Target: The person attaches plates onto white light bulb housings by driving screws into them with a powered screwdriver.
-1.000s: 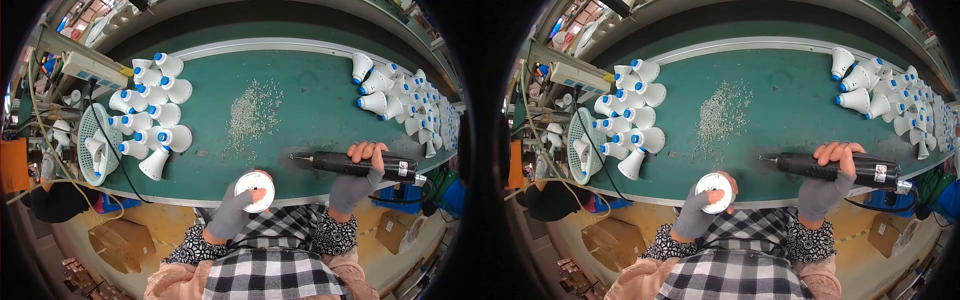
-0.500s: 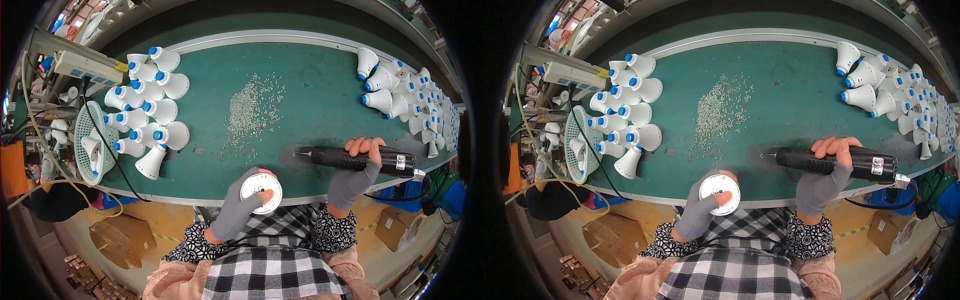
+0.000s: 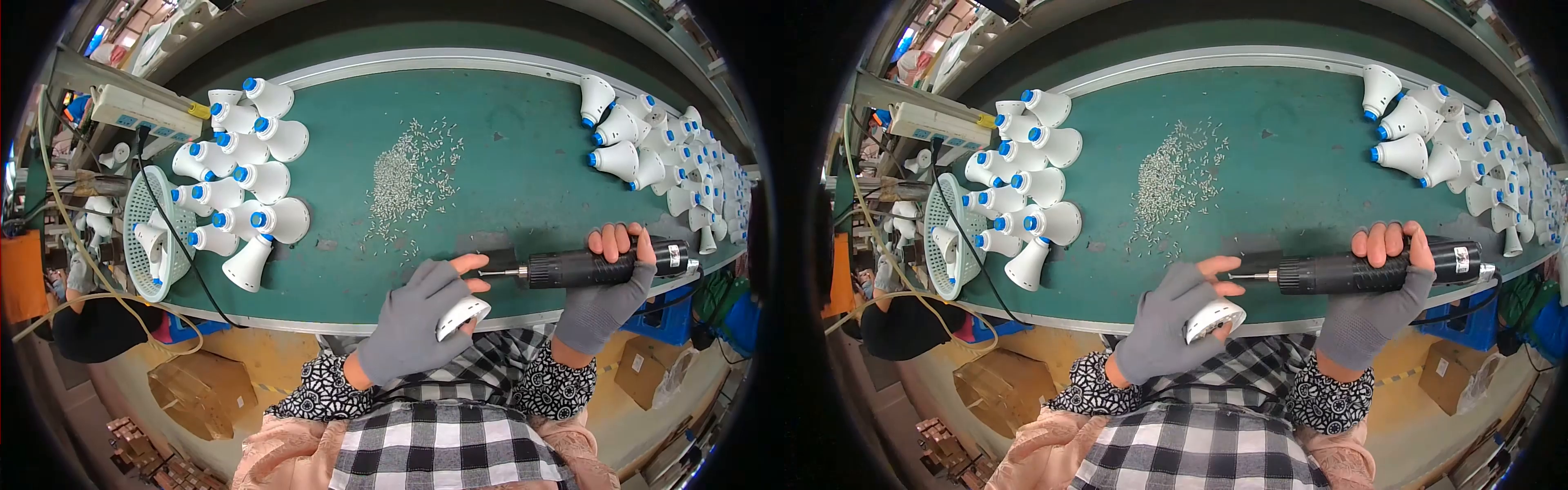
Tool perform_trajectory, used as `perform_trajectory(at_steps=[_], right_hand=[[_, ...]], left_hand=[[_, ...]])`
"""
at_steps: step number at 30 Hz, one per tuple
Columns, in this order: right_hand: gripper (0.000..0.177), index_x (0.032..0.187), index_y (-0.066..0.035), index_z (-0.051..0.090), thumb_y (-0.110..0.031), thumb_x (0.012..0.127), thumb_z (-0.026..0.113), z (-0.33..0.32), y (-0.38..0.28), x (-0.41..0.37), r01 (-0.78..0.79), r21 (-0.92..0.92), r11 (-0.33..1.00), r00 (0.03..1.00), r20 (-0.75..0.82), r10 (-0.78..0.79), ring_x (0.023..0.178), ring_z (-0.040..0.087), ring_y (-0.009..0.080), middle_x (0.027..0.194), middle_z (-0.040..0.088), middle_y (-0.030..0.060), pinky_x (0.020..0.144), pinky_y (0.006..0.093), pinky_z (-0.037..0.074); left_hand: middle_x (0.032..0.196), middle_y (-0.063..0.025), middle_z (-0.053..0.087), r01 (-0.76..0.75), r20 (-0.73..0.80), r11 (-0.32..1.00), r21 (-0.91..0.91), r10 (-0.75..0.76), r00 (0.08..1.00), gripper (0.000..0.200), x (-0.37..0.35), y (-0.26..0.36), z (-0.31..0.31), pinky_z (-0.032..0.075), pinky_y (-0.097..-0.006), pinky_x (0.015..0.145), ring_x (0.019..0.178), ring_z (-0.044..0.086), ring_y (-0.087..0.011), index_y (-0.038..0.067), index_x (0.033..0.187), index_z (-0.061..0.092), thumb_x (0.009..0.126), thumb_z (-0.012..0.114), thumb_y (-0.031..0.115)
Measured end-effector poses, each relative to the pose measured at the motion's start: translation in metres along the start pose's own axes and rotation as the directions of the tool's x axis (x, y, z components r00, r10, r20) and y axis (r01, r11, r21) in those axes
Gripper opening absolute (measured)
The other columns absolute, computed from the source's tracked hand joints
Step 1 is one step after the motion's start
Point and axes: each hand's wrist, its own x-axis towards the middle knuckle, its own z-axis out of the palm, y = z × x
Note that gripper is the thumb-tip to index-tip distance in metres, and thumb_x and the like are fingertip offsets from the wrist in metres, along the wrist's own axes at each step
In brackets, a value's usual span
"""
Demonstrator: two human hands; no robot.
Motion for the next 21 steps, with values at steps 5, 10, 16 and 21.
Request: perform_trajectory(at_steps=[5, 10, 16, 21], right_hand=[[0.014, 0.099, -0.003, 0.049, -0.016, 0.093, 0.054, -0.0006, 0.0018, -0.0010, -0.020, 0.019, 1.000, 1.000, 0.010, 0.020, 0.065, 0.043, 0.0128, 0.076, 0.042, 0.0023, 0.066, 0.0295, 0.040], [0.015, 0.100, -0.003, 0.049, -0.016, 0.094, 0.053, -0.0002, 0.0006, -0.0015, -0.013, 0.035, 0.999, 0.999, 0.035, 0.012, 0.065, 0.043, 0.0122, 0.076, 0.042, 0.0026, 0.065, 0.0293, 0.041], [0.015, 0.100, -0.002, 0.049, -0.016, 0.094, 0.053, -0.0003, 0.0004, -0.0010, -0.010, 0.048, 0.999, 0.999, 0.045, 0.008, 0.065, 0.044, 0.0121, 0.076, 0.042, 0.0026, 0.065, 0.0294, 0.041], [0.015, 0.100, -0.002, 0.049, -0.015, 0.094, 0.053, 0.0013, 0.0008, -0.0019, -0.018, 0.042, 0.999, 0.999, 0.031, 0.017, 0.064, 0.043, 0.0121, 0.076, 0.042, 0.0026, 0.065, 0.0293, 0.041]], left_hand=[[0.123, -0.0081, 0.059, -0.037, -0.028, 0.998, 0.045, 0.038, 0.999, 0.038, -0.0022, -0.0014, 0.0035, 0.052, -0.0334, 0.078, 0.100, 0.058, -0.0255, 0.006, 0.108, 0.066, 0.069, 0.068, 0.007], [0.122, -0.0089, 0.059, 0.013, -0.032, 1.000, 0.016, -0.012, 0.999, 0.038, -0.0025, 0.0004, 0.0015, 0.052, -0.0339, 0.079, 0.101, 0.058, -0.0256, 0.005, 0.109, 0.066, 0.070, 0.068, 0.008], [0.125, -0.0095, 0.058, 0.063, 0.017, 0.988, -0.139, -0.061, 0.998, 0.041, -0.0017, 0.0037, -0.0033, 0.049, -0.0325, 0.085, 0.102, 0.057, -0.0233, 0.005, 0.112, 0.066, 0.071, 0.069, 0.010], [0.125, -0.0094, 0.058, 0.070, 0.021, 0.987, -0.147, -0.067, 0.998, 0.043, -0.0028, 0.0036, -0.0013, 0.048, -0.0331, 0.086, 0.102, 0.057, -0.0231, 0.006, 0.114, 0.065, 0.072, 0.069, 0.010]])
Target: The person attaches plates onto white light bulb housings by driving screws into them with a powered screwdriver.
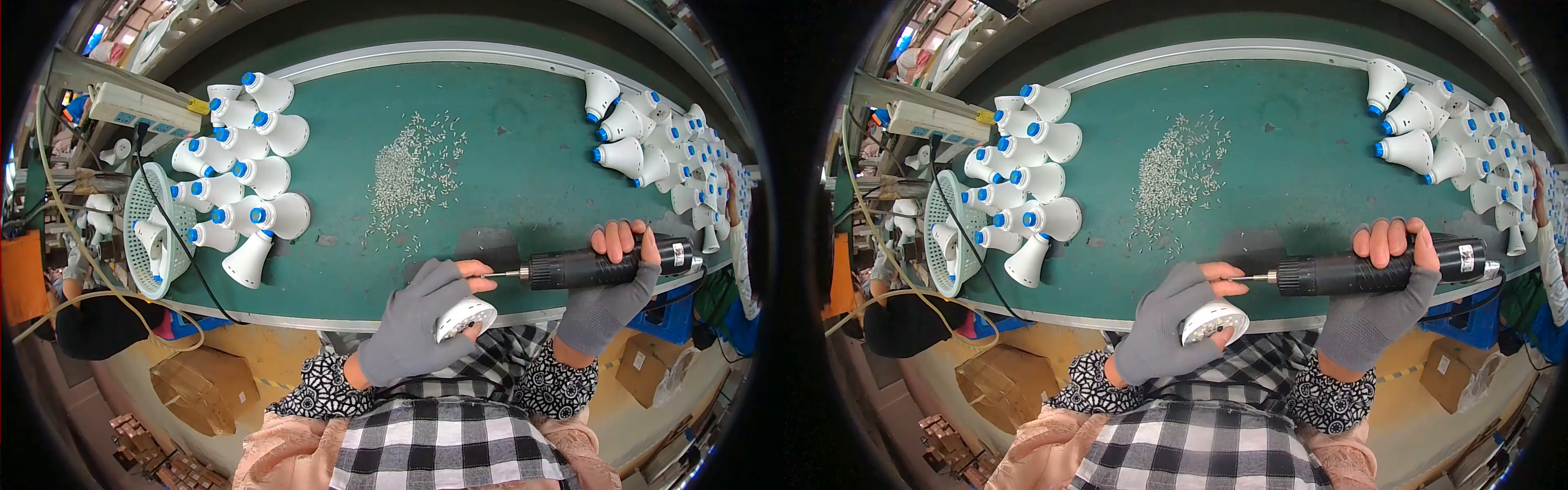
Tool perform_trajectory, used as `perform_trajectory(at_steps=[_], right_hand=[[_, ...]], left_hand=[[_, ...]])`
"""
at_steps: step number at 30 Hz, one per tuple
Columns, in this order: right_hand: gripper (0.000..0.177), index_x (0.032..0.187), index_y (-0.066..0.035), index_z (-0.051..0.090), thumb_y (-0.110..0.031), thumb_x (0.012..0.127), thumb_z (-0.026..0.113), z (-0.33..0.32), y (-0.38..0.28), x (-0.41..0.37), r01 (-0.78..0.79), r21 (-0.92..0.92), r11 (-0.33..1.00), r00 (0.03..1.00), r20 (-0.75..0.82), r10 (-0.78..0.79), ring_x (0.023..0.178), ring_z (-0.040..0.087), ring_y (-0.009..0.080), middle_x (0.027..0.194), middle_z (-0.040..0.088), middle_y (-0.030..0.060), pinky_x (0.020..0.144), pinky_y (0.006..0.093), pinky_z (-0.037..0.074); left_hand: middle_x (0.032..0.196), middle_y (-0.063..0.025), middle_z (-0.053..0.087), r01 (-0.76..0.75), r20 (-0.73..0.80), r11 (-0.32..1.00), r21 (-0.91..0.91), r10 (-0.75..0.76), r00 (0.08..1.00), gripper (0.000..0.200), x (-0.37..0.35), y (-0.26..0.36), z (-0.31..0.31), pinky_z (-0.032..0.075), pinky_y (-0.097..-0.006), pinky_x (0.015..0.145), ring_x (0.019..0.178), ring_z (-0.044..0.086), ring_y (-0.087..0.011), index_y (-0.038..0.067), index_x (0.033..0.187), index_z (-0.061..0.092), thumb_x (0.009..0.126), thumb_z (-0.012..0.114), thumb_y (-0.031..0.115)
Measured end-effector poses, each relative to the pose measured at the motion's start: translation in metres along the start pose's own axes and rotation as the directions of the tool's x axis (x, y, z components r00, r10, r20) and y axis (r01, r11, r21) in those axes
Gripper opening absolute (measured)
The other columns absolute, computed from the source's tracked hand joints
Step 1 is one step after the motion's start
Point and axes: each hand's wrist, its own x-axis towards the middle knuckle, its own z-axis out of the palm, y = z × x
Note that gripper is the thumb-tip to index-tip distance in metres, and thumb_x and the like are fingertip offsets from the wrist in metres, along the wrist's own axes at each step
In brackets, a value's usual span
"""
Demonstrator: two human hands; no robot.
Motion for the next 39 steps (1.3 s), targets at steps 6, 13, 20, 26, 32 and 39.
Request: perform_trajectory(at_steps=[6, 13, 20, 26, 32, 39], right_hand=[[0.014, 0.099, -0.003, 0.050, -0.015, 0.094, 0.053, -0.001, -0.001, 0.000, 0.002, -0.007, 1.000, 1.000, 0.015, -0.002, 0.063, 0.043, 0.0116, 0.076, 0.043, 0.0021, 0.065, 0.0292, 0.041], [0.013, 0.099, -0.004, 0.050, -0.015, 0.094, 0.052, 0.000, -0.001, -0.002, 0.008, -0.035, 0.999, 0.999, 0.033, -0.007, 0.064, 0.043, 0.0111, 0.076, 0.042, 0.0014, 0.066, 0.0293, 0.040], [0.013, 0.100, -0.004, 0.049, -0.015, 0.094, 0.051, 0.005, -0.003, -0.004, 0.020, -0.049, 0.999, 0.999, 0.030, -0.019, 0.064, 0.042, 0.0111, 0.074, 0.038, 0.0002, 0.065, 0.0292, 0.039], [0.014, 0.101, -0.004, 0.048, -0.015, 0.094, 0.051, 0.001, -0.003, -0.002, 0.017, -0.035, 0.999, 0.998, 0.053, -0.015, 0.064, 0.041, 0.0112, 0.074, 0.037, -0.0002, 0.065, 0.0292, 0.038], [0.014, 0.102, -0.003, 0.048, -0.015, 0.094, 0.049, 0.004, -0.004, -0.001, 0.018, -0.057, 0.998, 0.993, 0.119, -0.011, 0.063, 0.042, 0.0110, 0.074, 0.038, -0.0001, 0.065, 0.0288, 0.038], [0.018, 0.105, -0.004, 0.046, -0.017, 0.093, 0.049, 0.008, -0.004, -0.003, 0.059, -0.066, 0.996, 0.974, 0.223, -0.043, 0.060, 0.043, 0.0102, 0.074, 0.040, 0.0003, 0.062, 0.0287, 0.038]], left_hand=[[0.123, -0.0090, 0.058, 0.007, -0.005, 1.000, 0.026, -0.006, 1.000, 0.044, -0.001, -0.002, 0.001, 0.049, -0.0333, 0.085, 0.101, 0.057, -0.0235, 0.007, 0.115, 0.065, 0.072, 0.069, 0.010], [0.122, -0.0094, 0.058, -0.035, -0.007, 0.995, 0.091, 0.036, 0.999, 0.043, 0.001, -0.001, 0.003, 0.050, -0.0336, 0.082, 0.100, 0.057, -0.0253, 0.007, 0.114, 0.065, 0.071, 0.069, 0.008], [0.121, -0.0092, 0.059, -0.044, -0.010, 0.993, 0.107, 0.045, 0.999, 0.042, 0.001, -0.002, 0.004, 0.050, -0.0336, 0.080, 0.099, 0.057, -0.0259, 0.007, 0.112, 0.066, 0.070, 0.069, 0.007], [0.121, -0.0090, 0.059, -0.063, -0.013, 0.991, 0.118, 0.065, 0.998, 0.042, 0.003, -0.003, 0.005, 0.050, -0.0338, 0.079, 0.099, 0.057, -0.0260, 0.007, 0.112, 0.066, 0.070, 0.069, 0.008], [0.119, -0.0086, 0.059, -0.058, -0.004, 0.987, 0.148, 0.059, 0.998, 0.041, 0.003, -0.002, 0.006, 0.050, -0.0329, 0.079, 0.098, 0.057, -0.0259, 0.006, 0.110, 0.067, 0.069, 0.069, 0.008], [0.119, -0.0101, 0.059, -0.080, 0.001, 0.988, 0.134, 0.081, 0.997, 0.041, 0.003, -0.004, 0.006, 0.050, -0.0345, 0.081, 0.100, 0.057, -0.0274, 0.006, 0.110, 0.067, 0.069, 0.069, 0.008]])
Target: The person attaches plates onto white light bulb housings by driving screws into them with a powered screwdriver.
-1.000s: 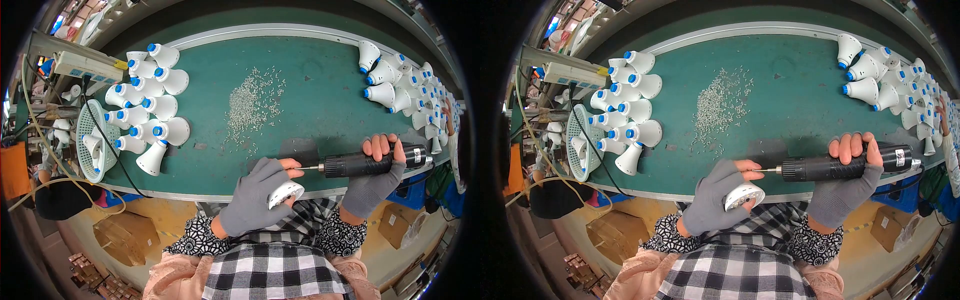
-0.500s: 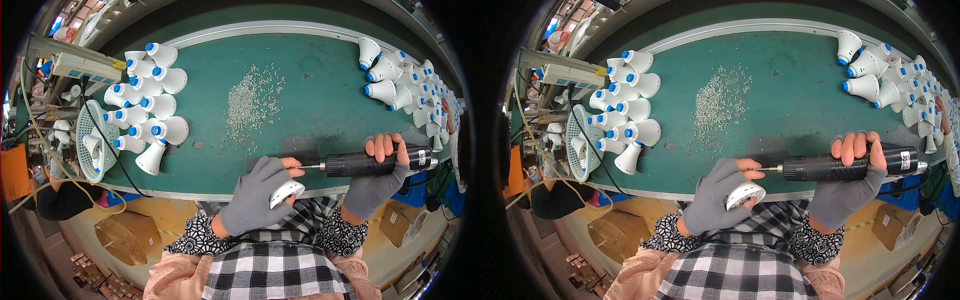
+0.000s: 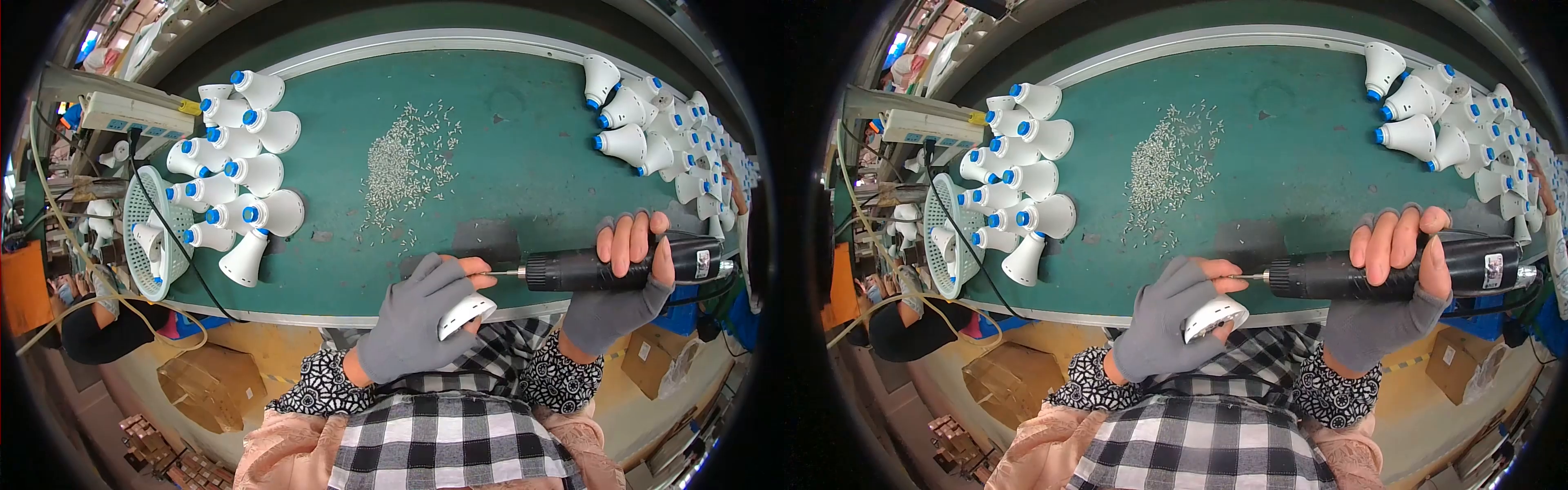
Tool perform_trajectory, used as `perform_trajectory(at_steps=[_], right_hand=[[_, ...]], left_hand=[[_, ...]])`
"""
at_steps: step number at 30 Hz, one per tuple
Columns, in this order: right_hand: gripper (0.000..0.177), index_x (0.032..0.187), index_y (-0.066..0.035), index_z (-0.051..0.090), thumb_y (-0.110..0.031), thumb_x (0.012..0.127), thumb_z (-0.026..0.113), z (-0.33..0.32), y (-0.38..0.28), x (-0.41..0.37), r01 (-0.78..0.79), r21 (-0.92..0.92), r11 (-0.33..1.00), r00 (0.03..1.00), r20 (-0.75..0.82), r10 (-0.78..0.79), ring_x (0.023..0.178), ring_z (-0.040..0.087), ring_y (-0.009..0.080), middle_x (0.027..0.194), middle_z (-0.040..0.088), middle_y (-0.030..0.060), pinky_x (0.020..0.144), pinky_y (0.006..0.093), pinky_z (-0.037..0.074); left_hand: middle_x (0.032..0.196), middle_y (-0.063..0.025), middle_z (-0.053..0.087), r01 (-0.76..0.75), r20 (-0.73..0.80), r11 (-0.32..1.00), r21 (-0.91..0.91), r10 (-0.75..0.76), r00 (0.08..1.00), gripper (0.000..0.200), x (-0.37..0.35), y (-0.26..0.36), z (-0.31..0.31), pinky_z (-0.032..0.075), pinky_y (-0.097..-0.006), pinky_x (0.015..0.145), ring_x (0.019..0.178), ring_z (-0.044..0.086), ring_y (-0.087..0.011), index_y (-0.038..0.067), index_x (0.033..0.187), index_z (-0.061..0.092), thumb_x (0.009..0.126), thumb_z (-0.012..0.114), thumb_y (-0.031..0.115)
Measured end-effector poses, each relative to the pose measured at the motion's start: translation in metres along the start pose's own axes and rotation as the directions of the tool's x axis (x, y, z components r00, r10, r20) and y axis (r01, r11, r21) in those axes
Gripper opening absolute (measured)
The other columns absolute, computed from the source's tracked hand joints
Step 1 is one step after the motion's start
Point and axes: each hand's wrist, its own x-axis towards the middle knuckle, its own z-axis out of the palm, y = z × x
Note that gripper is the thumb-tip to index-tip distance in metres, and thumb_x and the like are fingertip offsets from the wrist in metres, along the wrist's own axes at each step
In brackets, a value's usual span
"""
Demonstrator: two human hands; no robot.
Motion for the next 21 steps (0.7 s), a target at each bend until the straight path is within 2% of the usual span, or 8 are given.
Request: perform_trajectory(at_steps=[3, 6, 9, 12, 16, 20, 21], right_hand=[[0.019, 0.105, -0.004, 0.046, -0.019, 0.093, 0.049, 0.001, 0.001, 0.000, 0.013, -0.014, 1.000, 1.000, -0.011, -0.013, 0.060, 0.043, 0.0098, 0.074, 0.040, 0.0003, 0.062, 0.0283, 0.038], [0.019, 0.105, -0.004, 0.047, -0.018, 0.093, 0.049, 0.002, -0.001, 0.000, 0.042, -0.015, 0.999, 0.999, -0.018, -0.042, 0.061, 0.043, 0.0096, 0.074, 0.040, 0.0000, 0.063, 0.0278, 0.038], [0.018, 0.106, -0.004, 0.049, -0.018, 0.094, 0.049, 0.006, -0.008, -0.004, 0.091, -0.003, 0.996, 0.995, -0.036, -0.091, 0.063, 0.044, 0.0095, 0.074, 0.039, -0.0003, 0.065, 0.0276, 0.039], [0.018, 0.106, -0.003, 0.049, -0.017, 0.094, 0.049, 0.008, -0.016, -0.010, 0.121, 0.019, 0.992, 0.993, -0.019, -0.121, 0.063, 0.044, 0.0095, 0.074, 0.039, -0.0004, 0.065, 0.0278, 0.040], [0.024, 0.108, -0.004, 0.048, -0.019, 0.091, 0.054, 0.022, -0.015, -0.024, 0.160, -0.021, 0.987, 0.987, -0.012, -0.160, 0.058, 0.043, 0.0106, 0.073, 0.040, -0.0004, 0.061, 0.0296, 0.040], [0.026, 0.110, -0.005, 0.047, -0.015, 0.089, 0.059, 0.026, -0.013, -0.035, 0.166, -0.103, 0.981, 0.986, 0.016, -0.166, 0.057, 0.050, 0.0147, 0.074, 0.048, 0.0033, 0.059, 0.0329, 0.044], [0.027, 0.111, -0.006, 0.047, -0.011, 0.089, 0.060, 0.024, -0.014, -0.036, 0.150, -0.087, 0.985, 0.987, 0.066, -0.144, 0.058, 0.053, 0.0173, 0.076, 0.053, 0.0064, 0.061, 0.0350, 0.046]], left_hand=[[0.120, -0.0109, 0.058, 0.042, 0.028, 0.997, -0.069, -0.040, 0.999, 0.040, 0.000, -0.001, -0.002, 0.049, -0.0341, 0.084, 0.103, 0.057, -0.0272, 0.006, 0.110, 0.066, 0.071, 0.069, 0.009], [0.120, -0.0100, 0.058, 0.149, 0.013, 0.961, -0.235, -0.150, 0.989, 0.036, 0.001, 0.002, -0.002, 0.048, -0.0321, 0.085, 0.106, 0.057, -0.0233, 0.005, 0.109, 0.065, 0.073, 0.068, 0.010], [0.116, -0.0093, 0.059, 0.189, -0.030, 0.897, -0.399, -0.218, 0.975, 0.031, 0.000, -0.010, 0.004, 0.047, -0.0296, 0.086, 0.104, 0.057, -0.0173, 0.004, 0.107, 0.064, 0.077, 0.067, 0.012], [0.107, -0.0078, 0.062, 0.452, 0.094, 0.670, -0.589, -0.498, 0.862, 0.029, -0.002, -0.007, 0.007, 0.048, -0.0282, 0.084, 0.097, 0.059, -0.0138, 0.004, 0.107, 0.062, 0.080, 0.066, 0.014], [0.097, -0.0066, 0.064, 0.484, 0.099, 0.671, -0.562, -0.527, 0.844, 0.029, -0.001, -0.003, 0.010, 0.049, -0.0275, 0.080, 0.088, 0.061, -0.0129, 0.003, 0.107, 0.062, 0.081, 0.065, 0.017], [0.096, -0.0061, 0.065, 0.427, 0.040, 0.743, -0.516, -0.477, 0.878, 0.030, -0.003, -0.005, 0.015, 0.049, -0.0278, 0.079, 0.088, 0.061, -0.0128, 0.004, 0.107, 0.062, 0.081, 0.065, 0.016], [0.097, -0.0061, 0.064, 0.418, 0.029, 0.754, -0.507, -0.470, 0.882, 0.030, -0.003, -0.005, 0.017, 0.049, -0.0279, 0.080, 0.088, 0.061, -0.0127, 0.004, 0.107, 0.062, 0.080, 0.065, 0.016]])
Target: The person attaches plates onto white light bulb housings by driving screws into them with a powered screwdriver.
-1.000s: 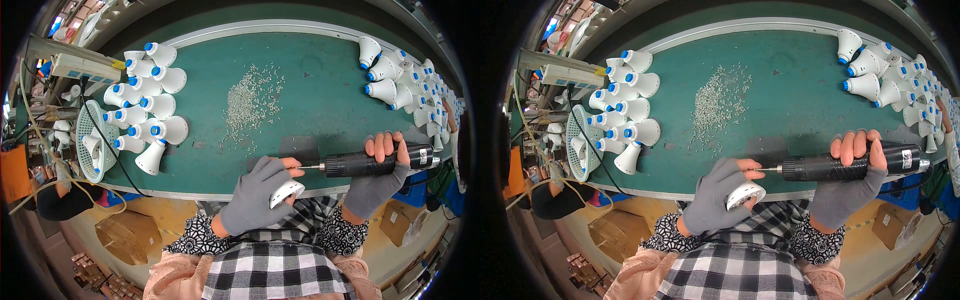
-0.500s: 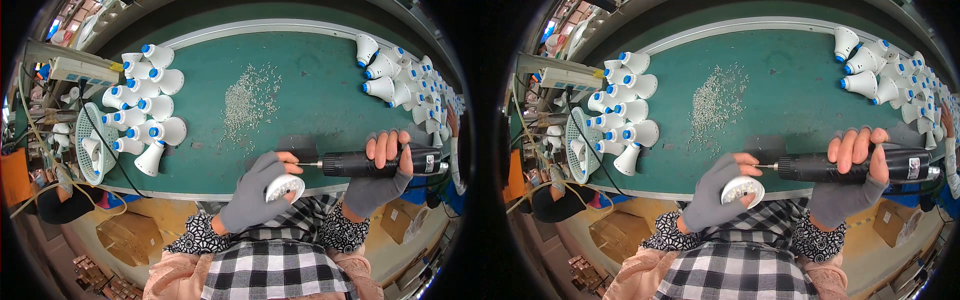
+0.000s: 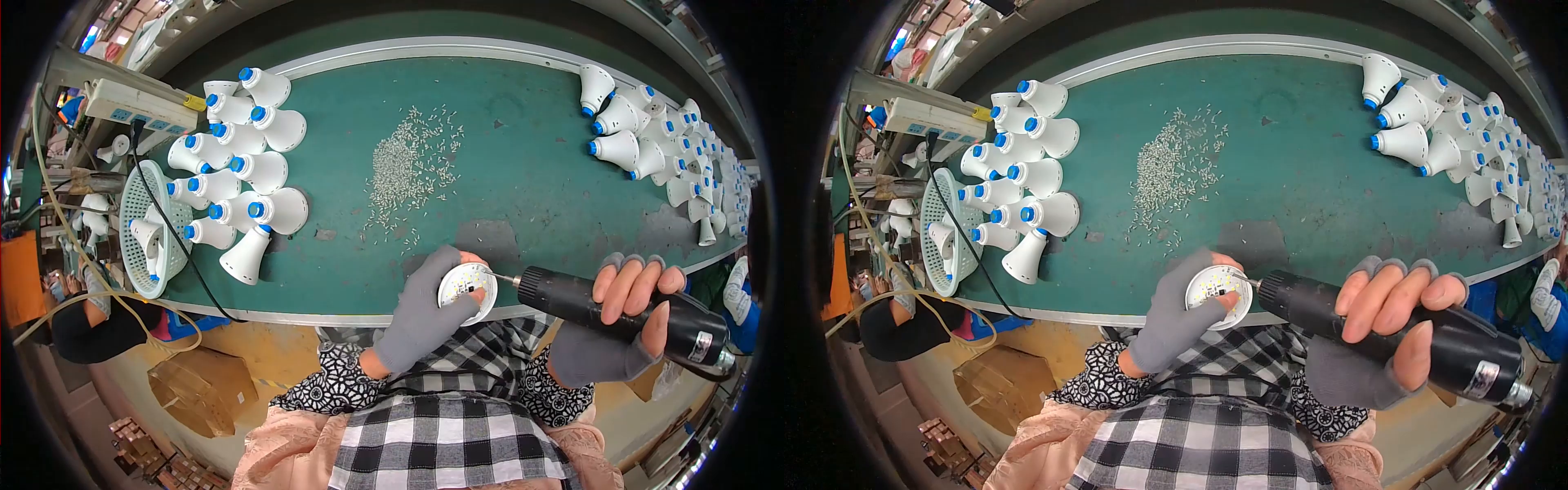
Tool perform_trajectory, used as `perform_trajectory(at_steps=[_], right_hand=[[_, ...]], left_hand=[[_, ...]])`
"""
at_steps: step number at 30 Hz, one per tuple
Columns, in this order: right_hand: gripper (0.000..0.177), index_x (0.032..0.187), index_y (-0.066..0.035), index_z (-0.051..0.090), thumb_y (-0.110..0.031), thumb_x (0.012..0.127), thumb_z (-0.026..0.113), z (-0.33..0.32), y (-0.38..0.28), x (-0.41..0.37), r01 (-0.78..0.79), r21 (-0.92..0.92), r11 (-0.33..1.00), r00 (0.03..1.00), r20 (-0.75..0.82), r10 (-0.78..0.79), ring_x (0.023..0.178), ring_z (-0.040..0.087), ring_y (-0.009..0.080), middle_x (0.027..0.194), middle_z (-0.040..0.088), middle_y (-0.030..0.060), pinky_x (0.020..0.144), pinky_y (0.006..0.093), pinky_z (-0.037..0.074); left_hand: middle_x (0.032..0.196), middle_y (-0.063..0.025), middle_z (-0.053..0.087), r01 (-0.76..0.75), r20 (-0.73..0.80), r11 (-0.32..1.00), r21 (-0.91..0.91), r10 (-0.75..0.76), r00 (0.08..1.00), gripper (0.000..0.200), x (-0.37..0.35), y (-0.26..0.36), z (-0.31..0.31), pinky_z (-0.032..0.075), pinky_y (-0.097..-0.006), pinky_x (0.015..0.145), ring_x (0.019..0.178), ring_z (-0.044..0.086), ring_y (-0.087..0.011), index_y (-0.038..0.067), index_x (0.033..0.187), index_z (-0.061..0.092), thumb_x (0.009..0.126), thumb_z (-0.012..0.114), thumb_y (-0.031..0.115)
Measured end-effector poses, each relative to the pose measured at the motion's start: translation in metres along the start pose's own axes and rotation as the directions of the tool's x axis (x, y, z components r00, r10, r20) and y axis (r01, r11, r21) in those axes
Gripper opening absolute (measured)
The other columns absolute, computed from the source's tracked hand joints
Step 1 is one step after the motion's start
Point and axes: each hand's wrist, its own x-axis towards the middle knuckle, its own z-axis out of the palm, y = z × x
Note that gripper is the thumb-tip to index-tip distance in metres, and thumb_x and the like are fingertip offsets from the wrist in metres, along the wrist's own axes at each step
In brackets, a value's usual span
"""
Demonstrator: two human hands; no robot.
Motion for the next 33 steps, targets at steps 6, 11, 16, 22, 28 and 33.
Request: perform_trajectory(at_steps=[6, 11, 16, 22, 28, 33], right_hand=[[0.022, 0.104, -0.005, 0.047, -0.011, 0.086, 0.058, 0.010, -0.002, -0.002, -0.001, -0.147, 0.989, 0.996, 0.088, 0.014, 0.060, 0.046, 0.0130, 0.072, 0.041, 0.0015, 0.062, 0.0298, 0.037], [0.021, 0.104, -0.006, 0.048, -0.011, 0.087, 0.058, 0.009, -0.001, -0.001, -0.006, -0.173, 0.985, 0.993, 0.112, 0.026, 0.059, 0.048, 0.0133, 0.071, 0.042, 0.0016, 0.062, 0.0298, 0.038], [0.020, 0.104, -0.006, 0.048, -0.011, 0.087, 0.057, 0.013, 0.000, -0.002, -0.001, -0.202, 0.979, 0.994, 0.111, 0.023, 0.058, 0.049, 0.0139, 0.072, 0.044, 0.0020, 0.062, 0.0303, 0.039], [0.021, 0.106, -0.006, 0.046, -0.010, 0.088, 0.056, 0.015, 0.000, -0.001, 0.003, -0.204, 0.979, 0.986, 0.166, 0.032, 0.058, 0.049, 0.0138, 0.073, 0.045, 0.0024, 0.062, 0.0313, 0.040], [0.026, 0.107, -0.008, 0.042, -0.005, 0.089, 0.060, 0.007, -0.001, 0.003, -0.075, -0.134, 0.988, 0.971, 0.217, 0.103, 0.060, 0.056, 0.0213, 0.081, 0.055, 0.0085, 0.065, 0.0405, 0.047], [0.028, 0.098, -0.011, 0.038, -0.008, 0.088, 0.064, 0.018, 0.001, 0.003, -0.131, -0.195, 0.972, 0.964, 0.202, 0.171, 0.056, 0.053, 0.0183, 0.074, 0.051, 0.0059, 0.064, 0.0387, 0.047]], left_hand=[[0.101, -0.0059, 0.064, -0.083, -0.013, 0.991, 0.101, 0.085, 0.996, 0.029, 0.000, -0.008, 0.005, 0.049, -0.0285, 0.081, 0.092, 0.062, -0.0142, 0.006, 0.107, 0.062, 0.080, 0.066, 0.016], [0.100, -0.0059, 0.063, -0.064, -0.008, 0.992, 0.111, 0.065, 0.998, 0.029, -0.001, -0.007, 0.007, 0.049, -0.0289, 0.082, 0.093, 0.062, -0.0145, 0.006, 0.107, 0.062, 0.080, 0.066, 0.015], [0.100, -0.0059, 0.063, -0.071, -0.005, 0.989, 0.128, 0.072, 0.997, 0.029, -0.001, -0.007, 0.008, 0.049, -0.0291, 0.082, 0.094, 0.062, -0.0145, 0.006, 0.108, 0.062, 0.081, 0.066, 0.014], [0.100, -0.0062, 0.062, -0.081, -0.012, 0.986, 0.148, 0.084, 0.996, 0.029, -0.001, -0.006, 0.009, 0.049, -0.0290, 0.082, 0.093, 0.061, -0.0146, 0.006, 0.107, 0.062, 0.080, 0.066, 0.014], [0.100, -0.0069, 0.061, -0.120, -0.010, 0.981, 0.150, 0.122, 0.992, 0.029, -0.002, -0.008, 0.009, 0.048, -0.0291, 0.081, 0.092, 0.061, -0.0155, 0.005, 0.107, 0.062, 0.080, 0.067, 0.014], [0.101, -0.0072, 0.061, -0.137, 0.008, 0.977, 0.165, 0.137, 0.990, 0.030, -0.001, -0.011, 0.007, 0.048, -0.0286, 0.081, 0.092, 0.060, -0.0152, 0.005, 0.108, 0.061, 0.080, 0.067, 0.015]])
